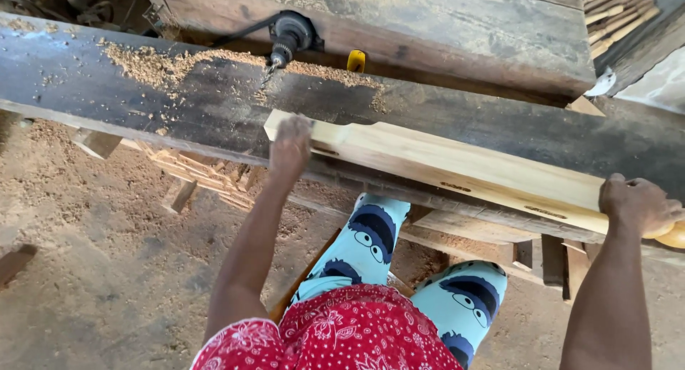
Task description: The recorder is sanding decorative wooden furniture legs by hand using sandpaper.
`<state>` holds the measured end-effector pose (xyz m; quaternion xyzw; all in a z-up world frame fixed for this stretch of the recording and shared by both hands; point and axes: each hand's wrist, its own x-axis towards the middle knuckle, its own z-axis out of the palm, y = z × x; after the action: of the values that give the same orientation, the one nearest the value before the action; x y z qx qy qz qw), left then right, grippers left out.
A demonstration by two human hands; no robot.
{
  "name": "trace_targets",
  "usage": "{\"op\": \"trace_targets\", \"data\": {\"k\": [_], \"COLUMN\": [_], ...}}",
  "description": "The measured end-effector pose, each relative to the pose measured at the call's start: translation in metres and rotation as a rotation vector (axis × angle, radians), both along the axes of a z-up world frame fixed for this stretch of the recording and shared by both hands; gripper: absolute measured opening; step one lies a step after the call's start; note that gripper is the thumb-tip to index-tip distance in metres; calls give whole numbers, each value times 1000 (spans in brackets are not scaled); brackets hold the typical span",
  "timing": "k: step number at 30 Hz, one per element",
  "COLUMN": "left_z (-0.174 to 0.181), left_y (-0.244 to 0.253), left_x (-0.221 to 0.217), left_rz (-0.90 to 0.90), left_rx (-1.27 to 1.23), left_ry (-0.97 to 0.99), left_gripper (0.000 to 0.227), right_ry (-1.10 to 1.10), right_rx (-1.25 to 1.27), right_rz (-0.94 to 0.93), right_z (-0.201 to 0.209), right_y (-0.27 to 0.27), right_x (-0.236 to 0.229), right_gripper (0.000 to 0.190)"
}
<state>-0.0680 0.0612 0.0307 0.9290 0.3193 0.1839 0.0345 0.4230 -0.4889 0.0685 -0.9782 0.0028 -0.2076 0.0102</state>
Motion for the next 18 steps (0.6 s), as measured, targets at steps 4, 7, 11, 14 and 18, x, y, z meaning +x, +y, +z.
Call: {"op": "trace_targets", "data": {"k": [4,7,11,14,18], "left_z": [-43,-14,-40,2,2], "left_y": [55,13,-54,-102,-100], "left_x": [6,12,41,47,48], "left_rz": [62,148,0,-2,-9], "left_rx": [224,-61,125,-145,-346], "left_ry": [-87,-122,-225,-453,-565], "left_gripper": [41,45,45,40,41], "right_ry": [-24,99,105,51,106], "right_rx": [-49,53,92,104,120], "right_rz": [-1,2,13,34,53], "right_z": [-3,13,31,24,25], "right_y": [-1,9,19,14,14], "right_x": [-2,-24,-40,-34,-32], "right_gripper": [46,48,46,39,41]}}
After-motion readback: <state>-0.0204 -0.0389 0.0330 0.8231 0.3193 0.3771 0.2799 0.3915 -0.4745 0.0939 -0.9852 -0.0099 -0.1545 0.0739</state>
